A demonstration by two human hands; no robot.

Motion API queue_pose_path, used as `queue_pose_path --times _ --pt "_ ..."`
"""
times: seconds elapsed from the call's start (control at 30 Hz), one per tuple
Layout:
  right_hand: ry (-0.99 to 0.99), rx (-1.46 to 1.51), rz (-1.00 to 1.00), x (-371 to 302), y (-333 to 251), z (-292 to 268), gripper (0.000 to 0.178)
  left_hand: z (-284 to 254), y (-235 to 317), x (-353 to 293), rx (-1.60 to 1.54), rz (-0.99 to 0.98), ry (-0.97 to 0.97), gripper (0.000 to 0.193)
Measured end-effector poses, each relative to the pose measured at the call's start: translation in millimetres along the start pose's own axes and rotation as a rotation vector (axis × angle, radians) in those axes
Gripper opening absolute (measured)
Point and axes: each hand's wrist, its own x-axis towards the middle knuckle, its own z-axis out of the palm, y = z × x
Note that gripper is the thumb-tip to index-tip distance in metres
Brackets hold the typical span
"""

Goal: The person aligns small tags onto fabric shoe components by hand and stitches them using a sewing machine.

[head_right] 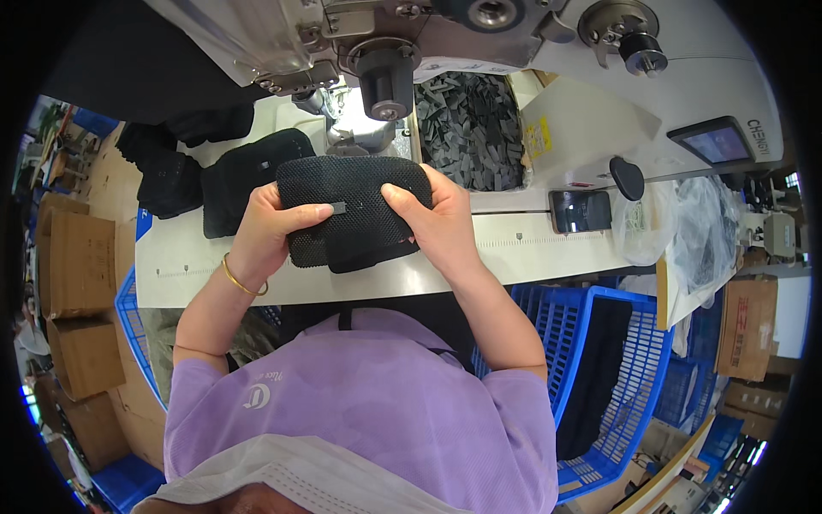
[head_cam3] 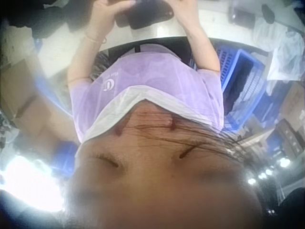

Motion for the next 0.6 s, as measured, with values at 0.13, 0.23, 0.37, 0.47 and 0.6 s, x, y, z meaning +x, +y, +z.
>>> queue_pose_path --times 0.13,0.23,0.37,0.47,0.6 --pt "0.012 0.002 0.001 2.9 -5.2 1.0 0.016 1.2 5.3 3.1 0.012 -0.023 -0.014 0.022" --pt "0.013 0.023 0.006 1.9 -12.0 6.4 0.017 3.1 9.5 3.1 0.036 0.01 -0.007 0.022" --pt "0.099 0.038 -0.082 4.6 -28.4 18.9 0.018 5.2 23.9 8.2 0.067 0.053 -0.013 0.022" --pt "0.142 -0.009 -0.133 23.4 -42.1 19.2 0.016 5.1 39.7 23.5 0.028 0.042 -0.027 0.022" --pt "0.182 -0.019 -0.087 58.9 -42.8 14.0 0.01 5.5 51.3 53.8 -0.016 0.031 0.056 0.014"
